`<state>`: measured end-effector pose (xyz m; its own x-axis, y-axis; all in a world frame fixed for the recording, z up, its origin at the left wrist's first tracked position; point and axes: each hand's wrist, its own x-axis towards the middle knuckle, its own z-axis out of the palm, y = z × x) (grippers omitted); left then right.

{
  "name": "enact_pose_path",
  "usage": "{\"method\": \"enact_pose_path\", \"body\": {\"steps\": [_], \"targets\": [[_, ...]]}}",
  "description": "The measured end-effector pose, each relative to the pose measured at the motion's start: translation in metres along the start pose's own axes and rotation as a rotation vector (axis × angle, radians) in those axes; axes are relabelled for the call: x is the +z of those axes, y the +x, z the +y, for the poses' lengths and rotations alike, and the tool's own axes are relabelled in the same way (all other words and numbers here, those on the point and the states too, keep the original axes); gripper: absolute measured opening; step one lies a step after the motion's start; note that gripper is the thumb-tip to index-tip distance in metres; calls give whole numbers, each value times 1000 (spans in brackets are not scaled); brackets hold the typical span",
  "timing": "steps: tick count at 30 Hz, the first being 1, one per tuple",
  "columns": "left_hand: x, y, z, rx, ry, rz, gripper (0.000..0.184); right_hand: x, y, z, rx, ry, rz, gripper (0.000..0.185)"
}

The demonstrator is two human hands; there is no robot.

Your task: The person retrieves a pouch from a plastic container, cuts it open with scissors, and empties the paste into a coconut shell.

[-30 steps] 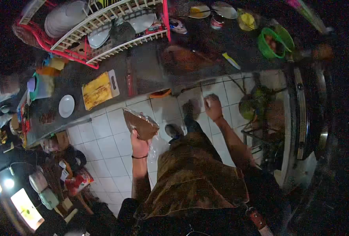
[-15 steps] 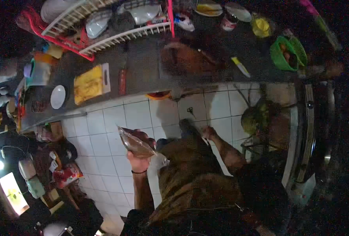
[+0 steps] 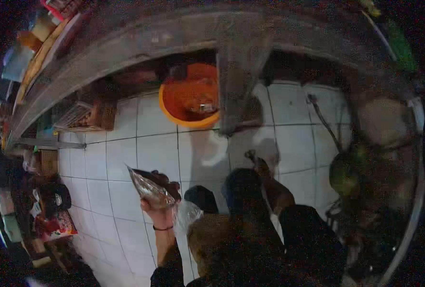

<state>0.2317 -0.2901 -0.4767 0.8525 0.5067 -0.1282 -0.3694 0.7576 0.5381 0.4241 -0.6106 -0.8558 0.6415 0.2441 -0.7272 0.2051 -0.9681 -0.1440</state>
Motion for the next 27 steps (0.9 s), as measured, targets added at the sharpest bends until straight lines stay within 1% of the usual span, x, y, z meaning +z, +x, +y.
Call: {"method": "enact_pose_path", "body": {"steps": [1,3,4,6,7,8,10,11,12,13,14,15,16,18,20,21,22,23,24,25,26,27], "targets": [[-15,-7,-5,-23,4,38,80,19,12,4,7,-19,-7,24],[-59,-17,-15,54,90,215,82,49,34,10,17,-59,-23,24],[-56,-22,-10,-5,156,172,83,61,38,14,24,-73,-38,24],[-66,-28,-4,7,149,217,84,71,38,17,28,-80,-61,24],[-65,-33,-3,-8,128,256,84,70,36,19,26,-75,-64,24],[-64,-33,12,12,223,293,84,60,28,13,17,-59,-68,24],[-36,-37,24,46,241,324,84,45,7,17,13,-16,-83,24],[-22,-45,35,49,247,361,83,34,-3,15,6,55,-97,24],[5,-45,43,44,147,410,81,16,-16,12,11,117,-102,24],[28,-50,53,38,133,416,81,-7,-31,3,0,220,-101,24],[37,-45,71,43,81,363,81,-29,-46,-10,-8,345,-104,24],[58,-40,81,52,38,308,80,-55,-65,-17,-21,491,-122,24],[88,-42,97,67,56,300,79,-83,-91,-24,-18,691,-165,24],[146,-48,119,50,86,286,78,-138,-147,-24,-9,1167,-290,25],[213,-65,140,61,144,304,77,-195,-223,-17,-19,1596,-461,25],[249,-51,179,75,147,354,76,-248,-279,-43,-23,1706,-532,25],[276,-48,196,55,152,291,69,-293,-325,-59,-43,1726,-551,25],[310,-45,212,62,148,280,69,-355,-384,-88,-106,1603,-489,29],[335,-43,224,58,160,284,59,-417,-443,-117,-160,1477,-425,34],[356,-43,231,54,171,292,52,-457,-481,-136,-250,1224,-309,43],[378,-42,239,54,227,297,53,-487,-510,-152,-337,1119,-168,35],[401,-43,247,56,225,305,53,-523,-535,-172,-422,1081,-18,29]]}}
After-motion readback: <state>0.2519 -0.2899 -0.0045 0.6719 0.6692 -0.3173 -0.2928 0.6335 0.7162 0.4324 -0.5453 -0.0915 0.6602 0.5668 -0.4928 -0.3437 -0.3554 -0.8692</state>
